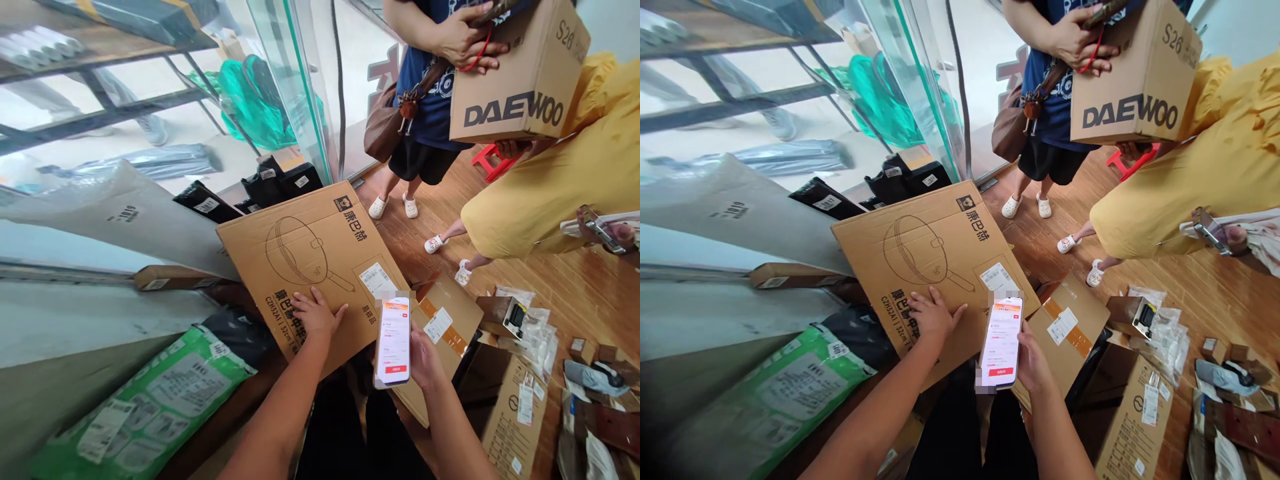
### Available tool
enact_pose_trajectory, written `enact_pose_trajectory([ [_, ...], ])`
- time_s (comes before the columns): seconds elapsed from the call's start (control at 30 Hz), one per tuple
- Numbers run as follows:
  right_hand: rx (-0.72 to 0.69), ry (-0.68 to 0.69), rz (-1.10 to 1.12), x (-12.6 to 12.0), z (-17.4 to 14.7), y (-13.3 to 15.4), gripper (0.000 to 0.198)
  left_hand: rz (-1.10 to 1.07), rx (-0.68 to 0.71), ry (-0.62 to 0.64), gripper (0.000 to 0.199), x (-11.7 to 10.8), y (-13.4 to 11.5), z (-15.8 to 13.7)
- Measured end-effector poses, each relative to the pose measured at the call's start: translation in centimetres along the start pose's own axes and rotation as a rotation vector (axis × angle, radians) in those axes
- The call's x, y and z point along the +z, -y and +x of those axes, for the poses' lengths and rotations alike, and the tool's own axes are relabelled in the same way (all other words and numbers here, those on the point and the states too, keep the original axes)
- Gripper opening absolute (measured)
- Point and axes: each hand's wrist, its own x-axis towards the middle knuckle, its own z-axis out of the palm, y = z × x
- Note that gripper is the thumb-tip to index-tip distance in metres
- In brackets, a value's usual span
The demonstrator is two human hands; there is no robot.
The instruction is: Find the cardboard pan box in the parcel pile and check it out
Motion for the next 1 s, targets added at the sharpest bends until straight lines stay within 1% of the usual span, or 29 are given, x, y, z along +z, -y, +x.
enact_pose_trajectory([
  [0.1,0.026,0.068,0.047,-1.3,-0.3,-0.2,0.049,0.031,-0.003,0.025,0.103,-0.2,0.0,0.0],
  [0.17,0.035,0.076,0.028,-2.3,-0.1,-0.6,0.054,0.05,-0.001,0.028,0.103,-0.1,0.1,0.1],
  [0.23,0.003,0.037,-0.043,-3.3,0.6,-1.2,0.051,0.071,-0.001,0.024,0.104,0.2,0.1,0.3],
  [0.3,-0.031,-0.03,-0.105,-4.1,1.5,-1.6,0.046,0.088,-0.003,0.028,0.106,0.6,0.2,0.5],
  [0.4,-0.046,-0.106,-0.135,-4.7,3.1,-1.6,0.052,0.091,-0.009,0.034,0.109,1.3,0.3,0.7],
  [0.5,-0.04,-0.13,-0.147,-4.9,4.3,-0.9,0.06,0.075,-0.008,0.02,0.112,1.8,0.5,0.9],
  [0.57,-0.019,-0.113,-0.126,-5.0,4.7,-0.5,0.063,0.067,-0.006,0.012,0.113,2.1,0.6,0.9],
  [0.73,0.024,0.046,-0.058,-5.3,4.8,0.0,0.059,0.036,0.003,0.001,0.115,2.6,0.8,1.0],
  [0.8,0.031,0.077,-0.077,-5.2,4.6,0.0,0.06,0.028,-0.003,0.009,0.114,2.7,0.8,1.0],
  [0.87,0.028,0.07,-0.114,-5.1,4.3,0.2,0.064,0.019,-0.01,0.017,0.114,2.7,0.7,1.0],
  [1.0,0.046,0.003,-0.183,-4.5,3.7,0.4,0.074,-0.006,-0.021,0.013,0.114,2.7,0.7,0.9],
])
